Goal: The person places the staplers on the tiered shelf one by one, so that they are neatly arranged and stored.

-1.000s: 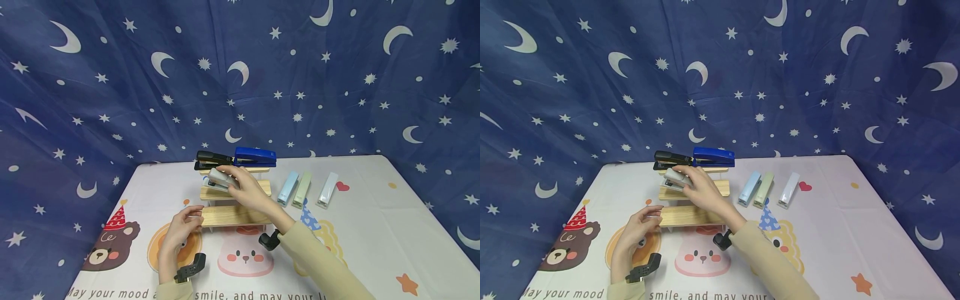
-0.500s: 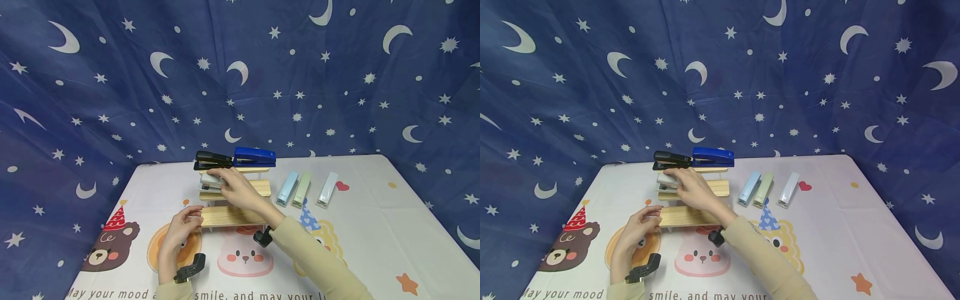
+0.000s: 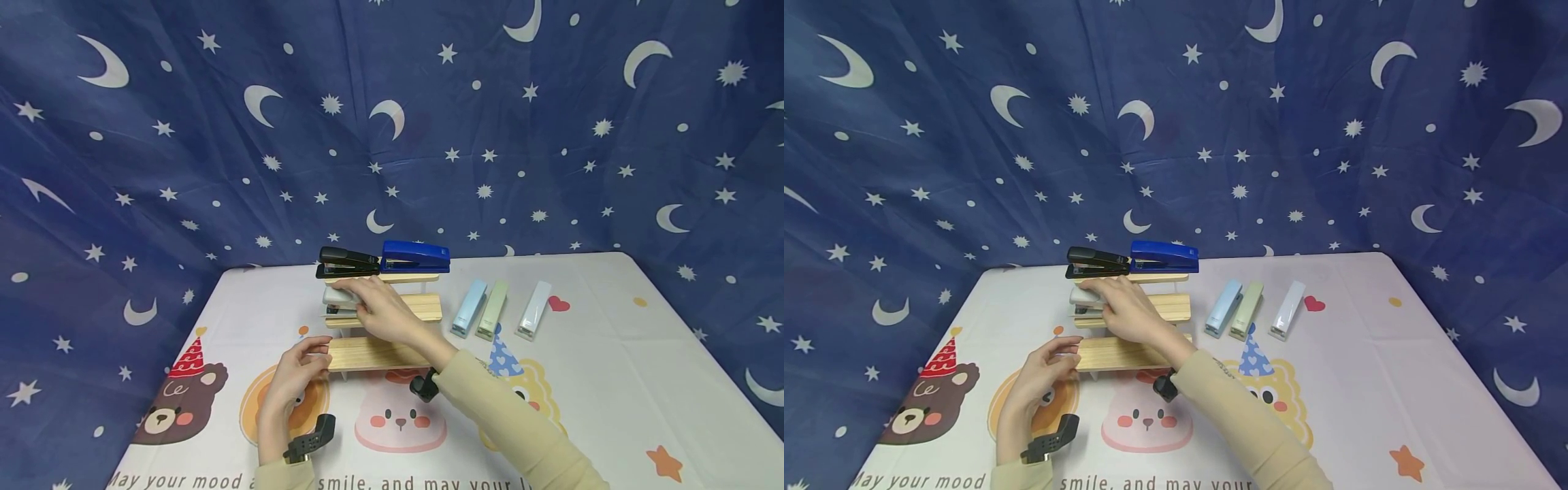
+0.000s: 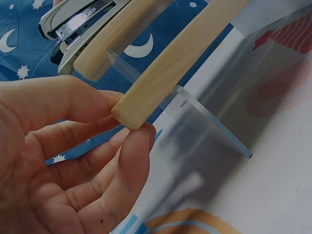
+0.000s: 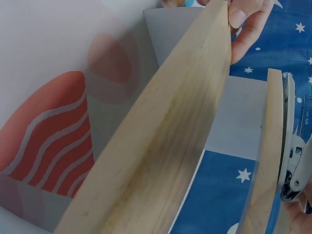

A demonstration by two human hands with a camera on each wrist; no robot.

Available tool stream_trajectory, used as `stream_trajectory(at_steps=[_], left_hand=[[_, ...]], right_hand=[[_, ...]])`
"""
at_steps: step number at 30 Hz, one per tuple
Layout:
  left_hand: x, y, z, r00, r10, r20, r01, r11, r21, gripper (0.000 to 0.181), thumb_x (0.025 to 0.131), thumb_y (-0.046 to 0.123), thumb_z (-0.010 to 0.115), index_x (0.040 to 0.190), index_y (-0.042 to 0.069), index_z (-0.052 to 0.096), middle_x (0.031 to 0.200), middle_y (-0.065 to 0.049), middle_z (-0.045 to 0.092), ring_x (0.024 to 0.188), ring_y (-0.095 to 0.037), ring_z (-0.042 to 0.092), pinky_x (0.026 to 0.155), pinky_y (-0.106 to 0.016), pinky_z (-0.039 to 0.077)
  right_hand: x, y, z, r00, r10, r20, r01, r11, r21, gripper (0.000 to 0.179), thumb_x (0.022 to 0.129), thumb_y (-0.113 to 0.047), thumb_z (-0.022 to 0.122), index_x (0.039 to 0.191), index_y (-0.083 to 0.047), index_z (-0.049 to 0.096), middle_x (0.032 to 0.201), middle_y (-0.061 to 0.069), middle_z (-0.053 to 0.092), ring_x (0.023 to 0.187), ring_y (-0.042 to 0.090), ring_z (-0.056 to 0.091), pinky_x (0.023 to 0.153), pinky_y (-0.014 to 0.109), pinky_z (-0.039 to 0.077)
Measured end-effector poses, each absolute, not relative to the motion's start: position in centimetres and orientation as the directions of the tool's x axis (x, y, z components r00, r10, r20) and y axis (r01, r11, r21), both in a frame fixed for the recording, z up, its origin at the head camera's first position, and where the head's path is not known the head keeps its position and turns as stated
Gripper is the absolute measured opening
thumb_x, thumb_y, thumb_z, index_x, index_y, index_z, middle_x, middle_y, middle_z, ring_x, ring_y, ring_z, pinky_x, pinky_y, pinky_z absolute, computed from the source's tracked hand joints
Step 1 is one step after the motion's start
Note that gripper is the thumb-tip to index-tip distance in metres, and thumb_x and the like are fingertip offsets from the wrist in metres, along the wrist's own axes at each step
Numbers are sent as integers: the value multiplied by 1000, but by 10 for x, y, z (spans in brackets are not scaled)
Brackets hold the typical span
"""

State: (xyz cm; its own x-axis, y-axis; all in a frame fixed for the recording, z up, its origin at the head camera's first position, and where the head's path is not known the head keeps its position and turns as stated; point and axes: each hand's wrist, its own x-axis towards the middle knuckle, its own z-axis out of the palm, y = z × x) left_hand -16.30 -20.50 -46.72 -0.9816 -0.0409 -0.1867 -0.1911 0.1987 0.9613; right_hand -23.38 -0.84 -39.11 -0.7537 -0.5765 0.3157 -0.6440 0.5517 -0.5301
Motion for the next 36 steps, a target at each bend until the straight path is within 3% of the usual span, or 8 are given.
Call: stream_trajectory(at_steps=[8, 15, 24, 29, 36], left_hand=[[-161, -206, -468, -989, -34, -145, -149, 207, 967, 41, 84, 2, 62, 124, -2, 57, 105, -12, 57, 76, -10, 61, 67, -27, 58], [-162, -206, -467, -980, -43, -193, -198, 198, 960, 40, 85, 0, 61, 125, 2, 59, 109, -14, 56, 78, -12, 61, 70, -27, 58], [-162, -206, -467, -982, -44, -183, -188, 203, 961, 40, 85, 0, 61, 125, 0, 58, 108, -15, 56, 77, -12, 61, 69, -27, 58], [-162, -206, -467, -981, -40, -189, -194, 204, 960, 40, 86, 1, 61, 126, 1, 58, 110, -15, 56, 78, -12, 61, 70, -27, 58], [-162, -205, -466, -981, -42, -188, -192, 200, 961, 41, 86, 1, 62, 126, 0, 57, 111, -15, 57, 79, -12, 61, 70, -27, 57]], right_hand=[[-233, -10, -392, -752, -591, 293, -644, 564, -517, 54, 89, 2, 54, 137, -22, 51, 136, -3, 58, 111, 17, 51, 95, 34, 44], [-232, -11, -392, -754, -591, 287, -643, 572, -510, 55, 89, 2, 54, 137, -25, 51, 136, -4, 58, 110, 16, 51, 94, 34, 44], [-230, -10, -392, -774, -568, 279, -618, 585, -525, 52, 90, -1, 55, 137, -24, 51, 135, -3, 59, 108, 15, 51, 93, 33, 45], [-229, -8, -391, -789, -548, 278, -599, 588, -543, 50, 89, -4, 57, 136, -24, 53, 134, -3, 59, 114, 15, 53, 97, 34, 45], [-228, 1, -390, -804, -514, 300, -586, 596, -549, 51, 88, -7, 61, 134, -28, 53, 123, -4, 62, 111, 14, 54, 94, 34, 48]])
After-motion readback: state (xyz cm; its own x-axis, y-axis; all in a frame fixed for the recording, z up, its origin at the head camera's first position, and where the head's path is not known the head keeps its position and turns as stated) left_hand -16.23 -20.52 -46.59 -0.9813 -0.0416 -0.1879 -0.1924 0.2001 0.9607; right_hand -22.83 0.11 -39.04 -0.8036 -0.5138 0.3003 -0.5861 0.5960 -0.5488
